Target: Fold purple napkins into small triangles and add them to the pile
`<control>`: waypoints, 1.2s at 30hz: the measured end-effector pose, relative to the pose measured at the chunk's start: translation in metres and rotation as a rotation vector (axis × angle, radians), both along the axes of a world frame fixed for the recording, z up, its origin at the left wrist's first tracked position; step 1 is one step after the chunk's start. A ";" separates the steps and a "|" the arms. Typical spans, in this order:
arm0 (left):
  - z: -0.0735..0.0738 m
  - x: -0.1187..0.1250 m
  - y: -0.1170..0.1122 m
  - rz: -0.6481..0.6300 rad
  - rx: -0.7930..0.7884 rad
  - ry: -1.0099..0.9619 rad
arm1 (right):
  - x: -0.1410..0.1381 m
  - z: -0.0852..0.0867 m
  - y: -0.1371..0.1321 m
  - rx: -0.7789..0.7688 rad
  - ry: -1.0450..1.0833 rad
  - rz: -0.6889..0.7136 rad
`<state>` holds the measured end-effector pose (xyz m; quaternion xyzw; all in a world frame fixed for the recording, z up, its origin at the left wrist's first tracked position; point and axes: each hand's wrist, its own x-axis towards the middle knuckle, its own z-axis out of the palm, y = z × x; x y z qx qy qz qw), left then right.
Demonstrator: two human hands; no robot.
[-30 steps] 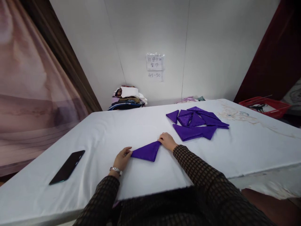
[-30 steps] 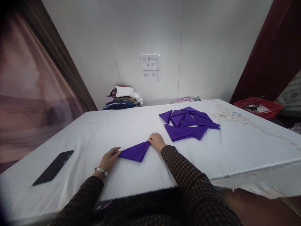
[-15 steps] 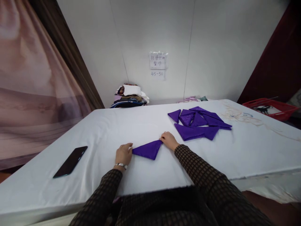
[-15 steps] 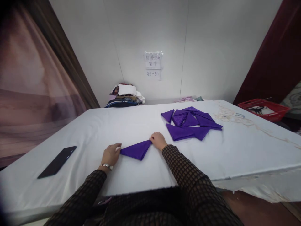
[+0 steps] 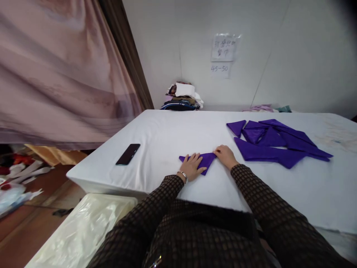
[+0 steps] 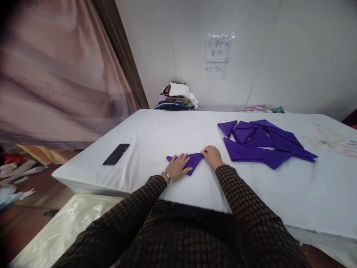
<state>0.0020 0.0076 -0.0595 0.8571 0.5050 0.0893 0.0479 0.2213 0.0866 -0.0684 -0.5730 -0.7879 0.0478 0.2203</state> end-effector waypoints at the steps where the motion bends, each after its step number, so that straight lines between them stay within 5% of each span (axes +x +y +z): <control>1: 0.000 -0.001 0.000 -0.001 0.003 0.004 | 0.001 -0.001 0.000 0.002 -0.005 -0.009; 6: -0.002 -0.002 0.001 -0.008 0.017 0.019 | 0.000 -0.001 -0.005 0.127 0.042 -0.009; 10: -0.004 0.000 0.000 -0.008 0.021 -0.023 | -0.009 0.003 -0.015 0.290 0.178 0.204; 14: -0.001 -0.011 0.005 0.066 0.030 -0.218 | -0.017 0.001 -0.023 0.210 0.129 0.407; 19: -0.002 -0.066 0.016 0.303 0.142 -0.463 | -0.016 -0.005 -0.022 0.127 0.104 0.399; 24: -0.011 -0.108 0.022 0.327 0.112 -0.496 | -0.015 -0.006 -0.020 0.118 0.153 0.423; 36: -0.014 -0.095 0.031 0.228 0.078 -0.674 | -0.013 -0.012 -0.018 0.098 0.190 0.389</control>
